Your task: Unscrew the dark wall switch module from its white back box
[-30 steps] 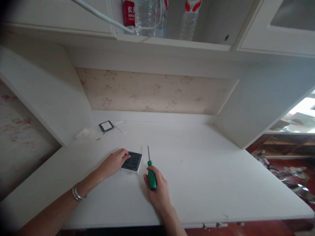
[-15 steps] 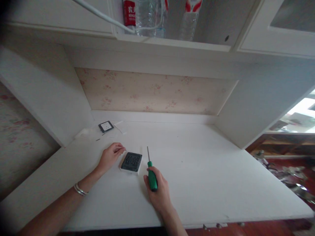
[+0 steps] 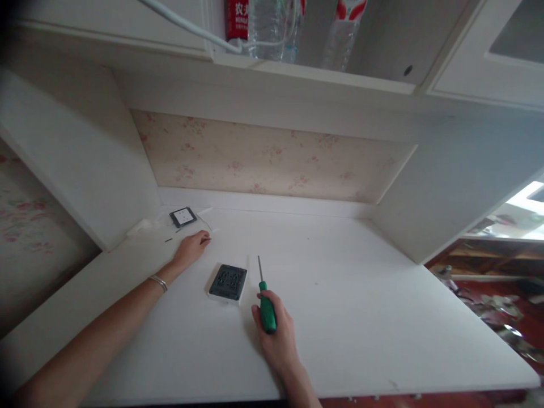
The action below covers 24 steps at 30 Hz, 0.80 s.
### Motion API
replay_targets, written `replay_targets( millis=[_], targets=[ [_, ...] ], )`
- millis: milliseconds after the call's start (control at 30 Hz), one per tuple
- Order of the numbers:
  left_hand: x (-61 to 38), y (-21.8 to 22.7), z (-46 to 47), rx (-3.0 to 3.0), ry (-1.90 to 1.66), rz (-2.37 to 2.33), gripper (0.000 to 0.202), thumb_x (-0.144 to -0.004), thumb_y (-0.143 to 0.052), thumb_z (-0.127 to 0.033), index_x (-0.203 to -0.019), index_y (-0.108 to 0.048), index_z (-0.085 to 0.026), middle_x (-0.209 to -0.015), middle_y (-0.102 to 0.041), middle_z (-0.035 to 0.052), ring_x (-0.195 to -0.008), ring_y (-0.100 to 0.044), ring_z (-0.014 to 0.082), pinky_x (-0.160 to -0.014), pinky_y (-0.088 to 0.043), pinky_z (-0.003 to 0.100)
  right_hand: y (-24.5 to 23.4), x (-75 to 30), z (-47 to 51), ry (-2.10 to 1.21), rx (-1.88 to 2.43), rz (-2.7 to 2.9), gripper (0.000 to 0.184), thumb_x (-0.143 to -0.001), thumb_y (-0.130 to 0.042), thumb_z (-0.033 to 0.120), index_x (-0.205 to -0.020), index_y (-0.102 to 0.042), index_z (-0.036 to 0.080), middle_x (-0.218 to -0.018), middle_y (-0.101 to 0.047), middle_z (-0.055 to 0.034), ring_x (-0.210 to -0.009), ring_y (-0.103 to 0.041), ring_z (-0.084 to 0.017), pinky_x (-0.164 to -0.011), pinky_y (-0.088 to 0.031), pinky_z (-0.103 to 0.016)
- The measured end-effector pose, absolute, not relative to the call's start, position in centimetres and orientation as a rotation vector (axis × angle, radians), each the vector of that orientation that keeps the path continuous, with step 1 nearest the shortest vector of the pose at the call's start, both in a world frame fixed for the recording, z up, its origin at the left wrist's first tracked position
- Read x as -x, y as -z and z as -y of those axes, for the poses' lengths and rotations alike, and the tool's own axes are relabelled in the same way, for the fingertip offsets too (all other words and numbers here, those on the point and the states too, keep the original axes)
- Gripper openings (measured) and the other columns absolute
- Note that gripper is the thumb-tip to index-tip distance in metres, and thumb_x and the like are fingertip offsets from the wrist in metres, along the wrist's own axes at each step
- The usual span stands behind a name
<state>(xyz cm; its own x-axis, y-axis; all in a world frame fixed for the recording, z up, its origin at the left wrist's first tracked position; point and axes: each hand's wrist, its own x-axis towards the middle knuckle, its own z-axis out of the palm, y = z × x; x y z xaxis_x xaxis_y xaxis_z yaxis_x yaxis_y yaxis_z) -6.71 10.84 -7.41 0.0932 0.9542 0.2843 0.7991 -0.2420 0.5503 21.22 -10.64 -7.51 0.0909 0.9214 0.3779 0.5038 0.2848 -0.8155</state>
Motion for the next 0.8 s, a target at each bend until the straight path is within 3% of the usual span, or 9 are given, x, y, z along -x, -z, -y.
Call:
replay_targets(
  millis=[133, 267, 367, 500, 633, 700, 800],
  targets=[
    [7.0, 7.3, -10.8, -2.080, -0.892, -1.722, 0.021, -0.083, -0.055, -0.024, -0.104, -0.059, -0.019, -0.107, -0.069, 0.0094, -0.100, -0.064, 0.0220, -0.089, -0.046, 0.032, 7.0, -21.2, 10.8, -0.556, 1.339, 1.547, 0.031, -0.084, -0.057, 0.032, -0.113, -0.050, 0.023, -0.105, -0.067, -0.0085, -0.091, -0.063, -0.018, -0.080, -0.050, -0.029],
    [6.8, 7.0, -8.2, -2.019, -0.941, -1.667, 0.030, -0.088, -0.048, -0.032, -0.113, -0.055, -0.017, -0.112, -0.066, 0.0096, -0.102, -0.063, 0.0198, -0.091, -0.047, 0.032, 7.3, -21.3, 11.0, -0.648, 1.309, 1.465, 0.034, -0.083, -0.058, 0.035, -0.114, -0.051, 0.022, -0.099, -0.068, -0.0079, -0.078, -0.063, -0.017, -0.071, -0.052, -0.028],
    [5.9, 6.5, -4.5, -1.952, -0.946, -1.425, 0.044, -0.088, -0.048, -0.042, -0.125, -0.048, -0.019, -0.129, -0.056, 0.0094, -0.113, -0.057, 0.0200, -0.094, -0.047, 0.033, 7.8, -21.6, 10.9, -0.621, 1.317, 1.326, 0.033, -0.083, -0.058, 0.037, -0.111, -0.054, 0.020, -0.090, -0.066, -0.0065, -0.071, -0.061, -0.017, -0.066, -0.051, -0.029],
    [4.5, 5.8, -0.7, -1.978, -0.906, -1.103, 0.061, -0.079, -0.062, -0.045, -0.133, -0.043, -0.024, -0.145, -0.037, 0.0079, -0.134, -0.033, 0.0251, -0.108, -0.033, 0.041, 6.6, -22.0, 9.9, -0.401, 1.312, 1.154, 0.028, -0.081, -0.060, 0.040, -0.098, -0.061, 0.018, -0.087, -0.063, -0.0062, -0.081, -0.059, -0.021, -0.072, -0.047, -0.035],
    [3.9, 6.2, -0.1, -2.090, -0.741, -1.050, 0.081, -0.068, -0.072, -0.048, -0.138, -0.038, -0.023, -0.148, -0.031, 0.0087, -0.137, -0.026, 0.0284, -0.113, -0.021, 0.044, 2.3, -21.5, 7.9, -0.286, 1.266, 1.136, 0.027, -0.079, -0.061, 0.042, -0.096, -0.064, 0.020, -0.094, -0.055, -0.0053, -0.089, -0.055, -0.021, -0.077, -0.043, -0.037],
    [3.9, 6.7, -0.4, -2.093, -0.688, -1.052, 0.087, -0.065, -0.074, -0.048, -0.139, -0.037, -0.022, -0.147, -0.033, 0.0103, -0.135, -0.029, 0.0294, -0.113, -0.023, 0.044, 0.0, -20.9, 6.7, -0.393, 1.168, 1.076, 0.026, -0.080, -0.061, 0.039, -0.100, -0.061, 0.023, -0.094, -0.053, -0.0037, -0.085, -0.054, -0.018, -0.075, -0.043, -0.034],
    [3.7, 7.1, -0.6, -2.090, -0.686, -1.068, 0.085, -0.064, -0.075, -0.048, -0.137, -0.039, -0.022, -0.142, -0.039, 0.0109, -0.130, -0.036, 0.0297, -0.110, -0.027, 0.044, -2.5, -19.8, 5.3, -0.765, 0.899, 0.934, 0.028, -0.082, -0.060, 0.036, -0.107, -0.051, 0.029, -0.078, -0.050, 0.0036, -0.064, -0.051, -0.010, -0.062, -0.041, -0.026]
  ],
)
